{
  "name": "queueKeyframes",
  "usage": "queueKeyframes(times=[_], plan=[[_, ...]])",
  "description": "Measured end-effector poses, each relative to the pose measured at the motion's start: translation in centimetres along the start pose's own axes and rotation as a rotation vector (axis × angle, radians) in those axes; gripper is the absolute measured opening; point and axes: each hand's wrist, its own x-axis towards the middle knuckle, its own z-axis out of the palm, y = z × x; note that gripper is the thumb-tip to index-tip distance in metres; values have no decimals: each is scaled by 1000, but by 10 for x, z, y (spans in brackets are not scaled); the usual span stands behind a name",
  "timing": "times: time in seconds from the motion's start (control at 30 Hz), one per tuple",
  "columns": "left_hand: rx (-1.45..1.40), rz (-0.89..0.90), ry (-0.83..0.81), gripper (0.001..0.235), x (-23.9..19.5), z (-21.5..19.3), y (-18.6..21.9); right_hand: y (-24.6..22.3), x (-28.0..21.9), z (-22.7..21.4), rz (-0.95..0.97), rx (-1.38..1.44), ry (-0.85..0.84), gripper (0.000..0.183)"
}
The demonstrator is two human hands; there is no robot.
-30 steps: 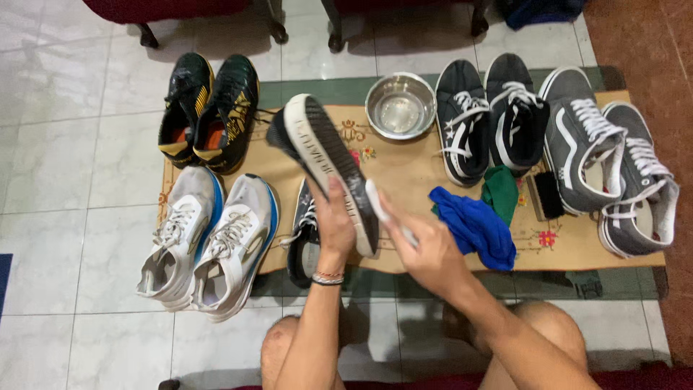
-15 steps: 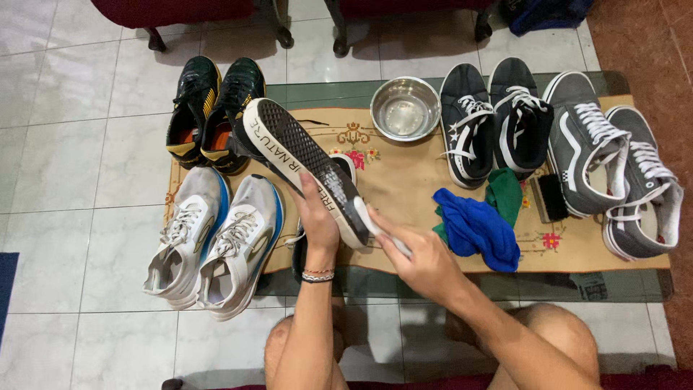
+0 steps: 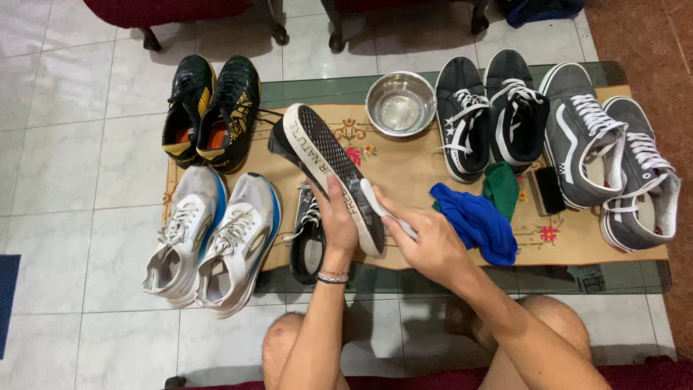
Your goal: The person scrubs the sole of a black sneaker with a white brush, repeatedly dipping the brush into a metal bowl of water. The person holds the shoe in one hand and scrubs the sole with the other, focusing on the textured pattern of the sole.
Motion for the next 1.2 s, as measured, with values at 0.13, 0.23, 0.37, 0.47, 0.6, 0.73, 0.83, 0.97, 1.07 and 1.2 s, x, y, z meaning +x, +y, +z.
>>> queueKeyframes(times=[0.13, 0.23, 0.37, 0.47, 0.6, 0.73, 0.83, 0.97, 1.07, 1.2], plan=[[-14, -18, 20, 87, 9, -18, -25, 5, -19, 6, 20, 21, -42, 38], [-35, -5, 18, 80, 4, -12, -27, -6, -7, -4, 12, -3, -35, 37], [-37, -72, -50, 91, -10, 7, 25, -4, -4, -11, 57, -4, -29, 41], [-37, -62, -36, 91, -1, 2, 15, 7, -13, -8, 91, 19, -52, 41], [-70, -41, -89, 85, -3, 3, -3, 5, -1, -7, 87, -12, -18, 40], [-35, -46, -133, 86, 1, 0, -11, 1, -5, -9, 108, -18, -9, 43], [-31, -29, -103, 82, 4, -4, -8, -8, -8, -10, 135, 26, -101, 42], [-161, -86, -175, 82, -5, 4, -2, 7, 1, -8, 99, -45, -30, 42], [-169, -88, -188, 81, -7, 7, 23, 8, -9, -7, 93, -119, -20, 45], [-254, -170, -133, 94, -10, 16, 62, 4, -14, -12, 121, -264, -38, 45]])
